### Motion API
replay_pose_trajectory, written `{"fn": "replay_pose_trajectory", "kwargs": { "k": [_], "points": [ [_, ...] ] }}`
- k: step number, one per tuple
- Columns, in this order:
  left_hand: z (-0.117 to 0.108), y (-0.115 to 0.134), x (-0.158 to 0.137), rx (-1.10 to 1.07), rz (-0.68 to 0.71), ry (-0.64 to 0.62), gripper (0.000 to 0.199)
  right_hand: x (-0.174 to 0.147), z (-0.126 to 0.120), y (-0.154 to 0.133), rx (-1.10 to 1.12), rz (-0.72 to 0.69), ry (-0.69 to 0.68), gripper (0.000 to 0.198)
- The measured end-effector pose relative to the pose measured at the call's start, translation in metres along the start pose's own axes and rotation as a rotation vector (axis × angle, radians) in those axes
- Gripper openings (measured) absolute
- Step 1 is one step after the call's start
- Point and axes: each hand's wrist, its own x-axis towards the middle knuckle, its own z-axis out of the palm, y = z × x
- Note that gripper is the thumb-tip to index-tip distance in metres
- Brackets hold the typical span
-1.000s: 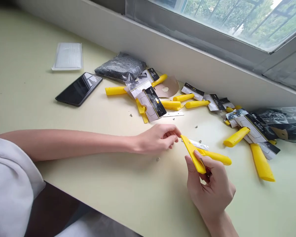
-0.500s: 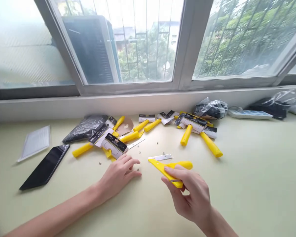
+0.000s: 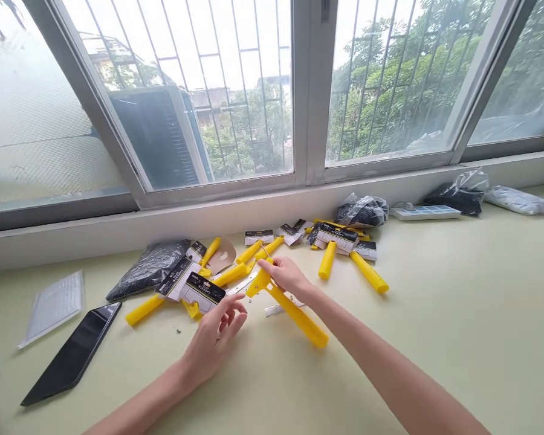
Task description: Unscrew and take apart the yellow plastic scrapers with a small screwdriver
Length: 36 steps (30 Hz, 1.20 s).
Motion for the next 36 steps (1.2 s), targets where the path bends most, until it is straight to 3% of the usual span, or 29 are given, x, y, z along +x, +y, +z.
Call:
{"fn": "replay_pose_trajectory", "kwargs": {
  "k": [5, 12, 17, 21, 28, 31, 36],
  "points": [
    [0.004, 0.0, 0.012, -0.082, -0.145, 0.143, 0.045, 0.002, 0.025, 0.03, 0.113, 0.032, -0.021, 0.051],
    [0.026, -0.009, 0.05, -0.348, -0.229, 0.249, 0.037, 0.001, 0.021, 0.039, 0.094, -0.12, 0.06, 0.052],
    [0.031, -0.022, 0.062, -0.48, -0.259, 0.227, 0.037, -0.004, 0.023, 0.037, -0.142, -0.238, 0.192, 0.056],
    [0.029, -0.032, 0.064, -0.546, -0.301, 0.275, 0.041, -0.026, 0.018, 0.028, -0.44, -0.269, 0.263, 0.064],
    [0.031, -0.029, 0.062, -0.589, -0.309, 0.388, 0.049, -0.079, 0.033, 0.029, -0.897, -0.234, 0.291, 0.037],
    [0.032, -0.024, 0.06, -0.604, -0.264, 0.378, 0.055, -0.076, 0.036, 0.032, -1.004, -0.208, 0.329, 0.022],
    [0.034, -0.022, 0.061, -0.548, -0.223, 0.298, 0.04, -0.049, 0.013, 0.041, -1.055, -0.242, 0.305, 0.028]
  ]
}}
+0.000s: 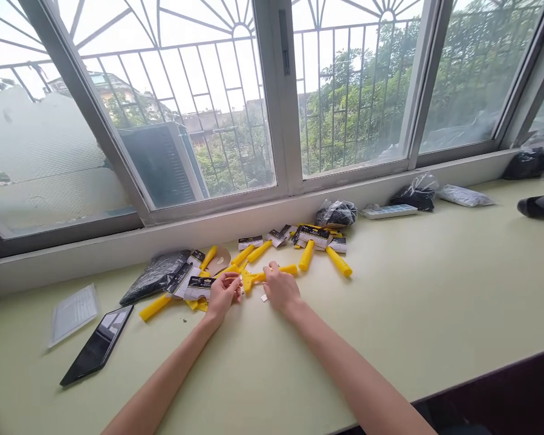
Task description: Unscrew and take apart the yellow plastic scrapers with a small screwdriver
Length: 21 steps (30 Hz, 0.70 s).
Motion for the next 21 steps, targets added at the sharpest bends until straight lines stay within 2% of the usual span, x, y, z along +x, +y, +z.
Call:
{"fn": "replay_pose_trajectory", "kwargs": {
  "k": [4, 10, 13, 16, 19, 21],
  "points": [
    [0.0, -0.003, 0.0, 0.122, 0.059, -0.011, 0.026, 0.012, 0.004, 0.026, 0.013, -0.046, -0.025, 0.035],
    [0.001, 0.002, -0.007, 0.374, 0.208, 0.038, 0.025, 0.018, 0.008, 0.037, 0.044, -0.042, -0.02, 0.023],
    [0.006, 0.008, -0.016, 0.533, 0.337, 0.011, 0.027, 0.018, 0.001, 0.037, 0.095, 0.008, 0.067, 0.028],
    [0.012, 0.009, -0.021, 0.692, 0.431, -0.081, 0.035, 0.015, -0.012, 0.042, 0.152, 0.075, 0.157, 0.033],
    [0.014, 0.005, -0.015, 0.831, 0.449, -0.139, 0.034, 0.009, -0.023, 0.05, 0.203, 0.133, 0.192, 0.03],
    [0.014, 0.001, -0.004, 0.906, 0.427, -0.122, 0.033, 0.003, -0.027, 0.055, 0.228, 0.186, 0.19, 0.025]
  ]
}}
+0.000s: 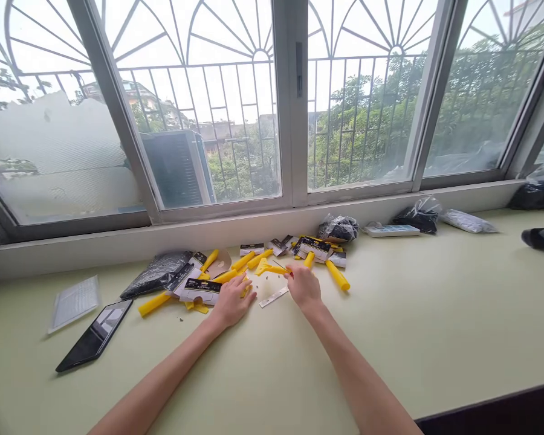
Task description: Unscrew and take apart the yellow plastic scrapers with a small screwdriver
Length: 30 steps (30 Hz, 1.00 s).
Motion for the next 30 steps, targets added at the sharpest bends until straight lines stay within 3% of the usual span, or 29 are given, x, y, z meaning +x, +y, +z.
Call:
{"fn": "replay_pose_trajectory", "kwargs": {
  "k": [6, 12, 17, 30],
  "points": [
    [0.002, -0.008, 0.013, 0.141, -0.093, 0.075, 0.048, -0.004, -0.005, 0.009, 0.091, 0.118, 0.032, 0.021],
    [-0.007, -0.012, -0.001, 0.194, -0.119, 0.031, 0.031, 0.002, -0.004, 0.021, 0.207, 0.139, 0.02, 0.021],
    [-0.008, -0.02, 0.007, 0.2, -0.187, -0.015, 0.024, 0.004, 0.008, 0.025, 0.238, 0.14, -0.024, 0.021],
    [-0.003, -0.032, 0.019, -0.053, -0.311, 0.046, 0.008, -0.001, 0.027, 0.021, 0.176, 0.075, -0.099, 0.021]
  ]
}}
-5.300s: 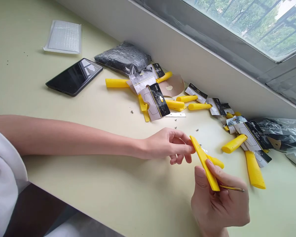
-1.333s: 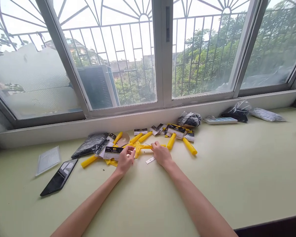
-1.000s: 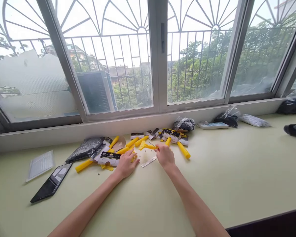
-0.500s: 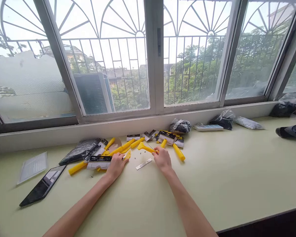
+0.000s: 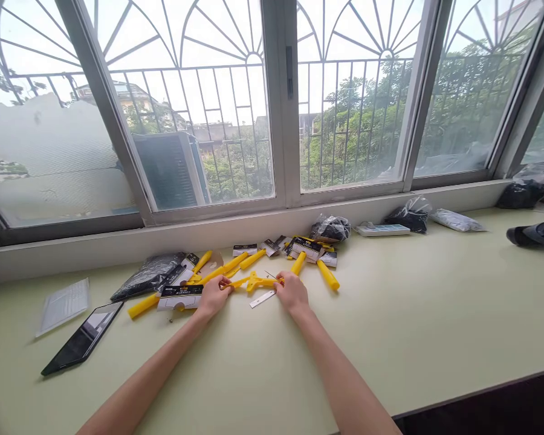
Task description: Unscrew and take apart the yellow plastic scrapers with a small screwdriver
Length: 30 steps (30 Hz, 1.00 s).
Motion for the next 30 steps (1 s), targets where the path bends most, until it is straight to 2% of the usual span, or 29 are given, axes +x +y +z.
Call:
{"fn": "replay_pose_trajectory", "kwargs": {
  "k": [8, 11, 14, 16, 18, 21, 23, 25, 27, 30],
  "points": [
    [-0.006, 0.0, -0.005, -0.147, 0.119, 0.124, 0.011, 0.0, 0.0, 0.002, 0.009, -0.024, 0.031, 0.017],
    [-0.01, 0.007, -0.008, -0.164, 0.159, 0.187, 0.016, 0.001, -0.012, -0.006, 0.036, -0.036, 0.086, 0.017],
    [-0.019, 0.014, -0.025, -0.167, 0.216, 0.214, 0.014, -0.007, -0.043, -0.012, 0.069, -0.079, 0.145, 0.026],
    [-0.027, 0.017, -0.046, -0.163, 0.272, 0.178, 0.011, -0.025, -0.073, -0.006, 0.076, -0.125, 0.141, 0.026],
    [-0.038, 0.019, -0.074, -0.158, 0.337, 0.115, 0.014, -0.051, -0.101, 0.009, 0.063, -0.15, 0.096, 0.022],
    [-0.053, 0.024, -0.114, -0.09, 0.445, 0.019, 0.012, -0.093, -0.125, 0.038, -0.026, -0.072, 0.06, 0.023],
    [-0.059, 0.031, -0.131, -0.034, 0.533, -0.036, 0.016, -0.112, -0.123, 0.048, -0.091, -0.021, 0.053, 0.022],
    [-0.06, 0.038, -0.138, 0.008, 0.602, -0.091, 0.018, -0.117, -0.108, 0.044, -0.14, 0.0, 0.029, 0.019],
    [-0.055, 0.041, -0.135, 0.035, 0.621, -0.133, 0.019, -0.108, -0.084, 0.029, -0.22, -0.027, -0.035, 0.021],
    [-0.042, 0.036, -0.117, 0.086, 0.577, -0.139, 0.019, -0.075, -0.04, -0.006, -0.272, -0.084, -0.038, 0.024]
  ]
}}
